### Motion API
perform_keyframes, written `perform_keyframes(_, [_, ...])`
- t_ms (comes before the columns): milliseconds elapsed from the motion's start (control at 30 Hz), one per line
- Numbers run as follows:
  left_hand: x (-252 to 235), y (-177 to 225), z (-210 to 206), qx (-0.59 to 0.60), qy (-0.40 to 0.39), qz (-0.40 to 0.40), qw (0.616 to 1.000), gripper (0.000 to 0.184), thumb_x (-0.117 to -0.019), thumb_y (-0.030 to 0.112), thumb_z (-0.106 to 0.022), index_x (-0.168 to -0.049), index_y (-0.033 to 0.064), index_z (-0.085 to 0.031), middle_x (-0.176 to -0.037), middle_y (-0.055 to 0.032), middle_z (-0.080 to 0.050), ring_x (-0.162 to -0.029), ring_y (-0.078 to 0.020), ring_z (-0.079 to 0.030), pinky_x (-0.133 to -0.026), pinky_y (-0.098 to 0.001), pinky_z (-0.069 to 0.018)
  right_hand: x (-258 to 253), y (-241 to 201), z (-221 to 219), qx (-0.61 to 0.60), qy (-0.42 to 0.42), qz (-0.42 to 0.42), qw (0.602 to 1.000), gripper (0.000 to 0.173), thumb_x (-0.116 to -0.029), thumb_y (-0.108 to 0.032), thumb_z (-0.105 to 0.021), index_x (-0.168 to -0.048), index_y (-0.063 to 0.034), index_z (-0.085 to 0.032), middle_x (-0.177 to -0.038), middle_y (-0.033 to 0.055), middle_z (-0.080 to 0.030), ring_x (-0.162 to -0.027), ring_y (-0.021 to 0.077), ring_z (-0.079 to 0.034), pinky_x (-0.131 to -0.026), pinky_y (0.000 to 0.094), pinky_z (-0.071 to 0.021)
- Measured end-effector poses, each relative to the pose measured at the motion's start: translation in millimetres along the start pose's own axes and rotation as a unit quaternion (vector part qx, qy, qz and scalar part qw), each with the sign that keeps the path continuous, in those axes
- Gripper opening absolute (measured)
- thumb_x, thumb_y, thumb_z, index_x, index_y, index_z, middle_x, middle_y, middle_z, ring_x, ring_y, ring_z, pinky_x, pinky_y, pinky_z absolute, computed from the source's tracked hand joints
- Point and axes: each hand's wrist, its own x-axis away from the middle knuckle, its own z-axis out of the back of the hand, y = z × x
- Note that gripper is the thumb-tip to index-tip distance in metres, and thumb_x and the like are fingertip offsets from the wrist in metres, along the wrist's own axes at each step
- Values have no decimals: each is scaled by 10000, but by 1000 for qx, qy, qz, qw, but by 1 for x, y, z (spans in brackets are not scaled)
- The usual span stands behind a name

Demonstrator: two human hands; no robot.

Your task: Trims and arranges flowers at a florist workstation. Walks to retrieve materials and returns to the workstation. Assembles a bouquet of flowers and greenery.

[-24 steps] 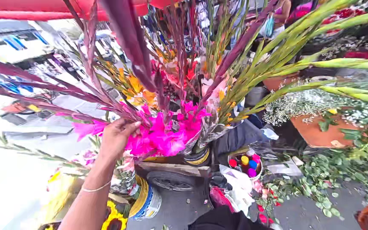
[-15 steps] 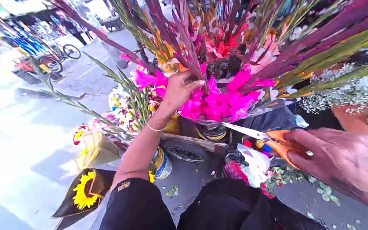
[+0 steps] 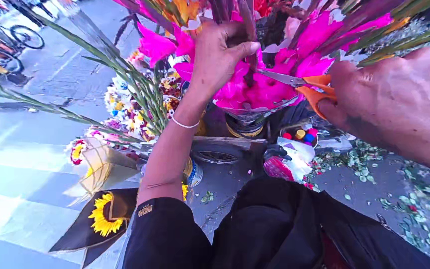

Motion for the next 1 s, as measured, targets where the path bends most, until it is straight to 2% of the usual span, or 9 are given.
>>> perform_keyframes(267, [-5,7,-12,-14,-18,-2,1000,151,-904,174,-765,-1016,73,-756,-934,7,-752,-887,-43,-711,-852,-245,-586,-11,14,-6,-27,-18,-6,999,384,-950,-308,-621,-802,23,-494,-606,242,-499,-625,524,-589,-506,597,-381])
perform_keyframes(333, [-5,8,-14,-13,-13,0,1000,146,-895,168,-775,-1002,69,-763,-930,2,-759,-887,-50,-716,-858,-252,-587,-21,30,-33,-21,72,57,996,411,-932,-373,-608,-774,-8,-505,-580,214,-470,-552,485,-552,-459,577,-348])
perform_keyframes(367, [-5,9,-15,-10,-8,1,1000,146,-892,159,-781,-1002,64,-763,-934,-1,-762,-892,-55,-720,-865,-255,-590,-37,46,-63,-14,189,111,976,426,-837,-449,-560,-690,-52,-508,-524,178,-421,-448,426,-486,-372,535,-290])
perform_keyframes(433, [-5,10,-15,1,1,-1,1000,141,-882,121,-786,-993,44,-746,-924,-14,-755,-889,-66,-719,-868,-259,-590,-52,59,-78,-18,175,138,975,431,-850,-488,-499,-662,-101,-508,-571,177,-447,-492,408,-503,-395,512,-302])
perform_keyframes(533, [-4,9,-14,10,8,-2,1000,133,-874,114,-795,-980,47,-754,-919,-17,-761,-893,-73,-724,-871,-266,-592,-50,52,-63,-41,149,141,978,391,-795,-439,-550,-590,-111,-490,-532,179,-442,-476,390,-504,-407,471,-295])
perform_keyframes(700, [-5,9,-13,4,14,10,1000,121,-866,118,-805,-952,50,-755,-889,-11,-760,-863,-66,-722,-847,-262,-593,-44,55,-55,-51,118,146,981,382,-837,-453,-552,-675,-107,-535,-575,158,-457,-510,373,-518,-420,482,-308])
perform_keyframes(800, [-6,12,-16,12,20,13,1000,121,-856,94,-810,-941,37,-747,-875,-19,-753,-858,-67,-721,-842,-256,-594,-54,66,-80,-64,168,173,968,409,-875,-471,-525,-684,-109,-517,-622,162,-481,-541,386,-533,-418,504,-315])
perform_keyframes(900, [-7,12,-17,9,21,9,1000,116,-862,94,-805,-945,36,-747,-881,-19,-754,-860,-63,-720,-850,-250,-591,-51,54,-70,-63,156,140,976,351,-842,-393,-540,-655,-97,-511,-579,153,-463,-517,374,-526,-422,482,-306])
perform_keyframes(1000, [-8,11,-16,-7,22,2,1000,92,-871,109,-793,-934,50,-760,-882,-12,-762,-866,-57,-722,-855,-255,-589,-30,28,-14,-49,11,92,994,274,-996,-188,-572,-841,28,-509,-626,229,-495,-642,483,-588,-512,561,-383])
